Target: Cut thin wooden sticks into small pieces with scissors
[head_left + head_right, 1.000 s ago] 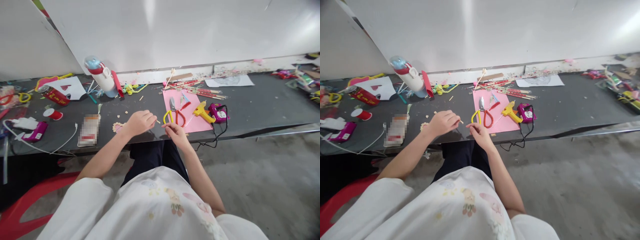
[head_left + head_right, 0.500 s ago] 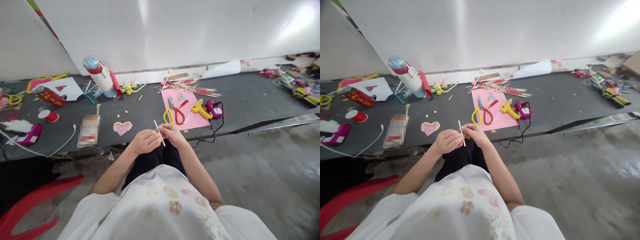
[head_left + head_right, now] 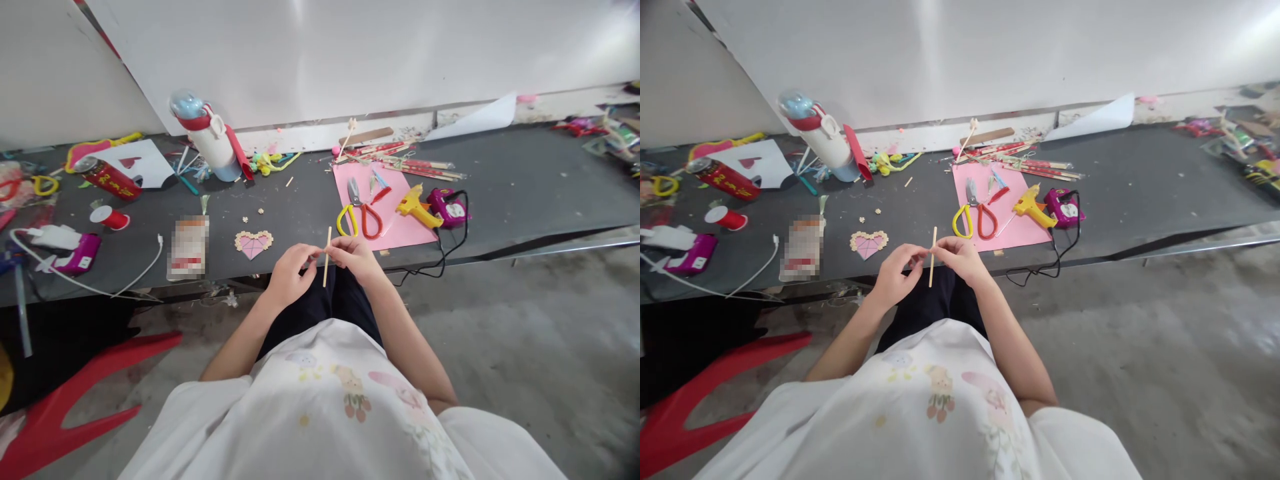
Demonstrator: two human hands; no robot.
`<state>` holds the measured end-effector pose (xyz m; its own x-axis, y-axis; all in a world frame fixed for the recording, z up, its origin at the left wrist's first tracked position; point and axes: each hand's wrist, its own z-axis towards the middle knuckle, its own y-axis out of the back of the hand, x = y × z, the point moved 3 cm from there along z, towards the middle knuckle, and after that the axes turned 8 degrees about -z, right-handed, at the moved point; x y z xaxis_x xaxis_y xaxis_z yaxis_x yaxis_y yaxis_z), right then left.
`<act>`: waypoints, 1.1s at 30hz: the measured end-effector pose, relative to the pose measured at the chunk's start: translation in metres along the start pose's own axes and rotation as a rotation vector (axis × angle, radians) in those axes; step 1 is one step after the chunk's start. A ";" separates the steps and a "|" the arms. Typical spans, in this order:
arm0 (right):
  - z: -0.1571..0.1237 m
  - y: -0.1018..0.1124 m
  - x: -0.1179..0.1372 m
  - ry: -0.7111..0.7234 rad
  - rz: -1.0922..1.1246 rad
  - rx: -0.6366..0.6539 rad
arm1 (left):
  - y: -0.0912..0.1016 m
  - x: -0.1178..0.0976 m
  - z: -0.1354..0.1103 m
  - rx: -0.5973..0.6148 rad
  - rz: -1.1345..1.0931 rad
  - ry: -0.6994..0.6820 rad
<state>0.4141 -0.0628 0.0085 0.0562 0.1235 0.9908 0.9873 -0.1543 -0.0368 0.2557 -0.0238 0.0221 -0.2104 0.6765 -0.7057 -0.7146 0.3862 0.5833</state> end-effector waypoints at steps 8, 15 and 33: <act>0.001 -0.007 -0.011 -0.111 0.033 0.125 | 0.008 -0.018 -0.006 0.071 0.269 -0.157; -0.002 -0.023 -0.014 -0.140 0.064 0.267 | 0.011 -0.018 -0.013 -0.019 0.275 -0.264; 0.058 0.062 0.004 -0.094 -1.465 -0.412 | 0.017 0.003 -0.015 -0.210 -0.162 0.541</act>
<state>0.4844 -0.0148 0.0029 -0.8796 0.4630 0.1090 0.0724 -0.0962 0.9927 0.2332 -0.0245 0.0236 -0.3585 0.1829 -0.9155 -0.8707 0.2882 0.3985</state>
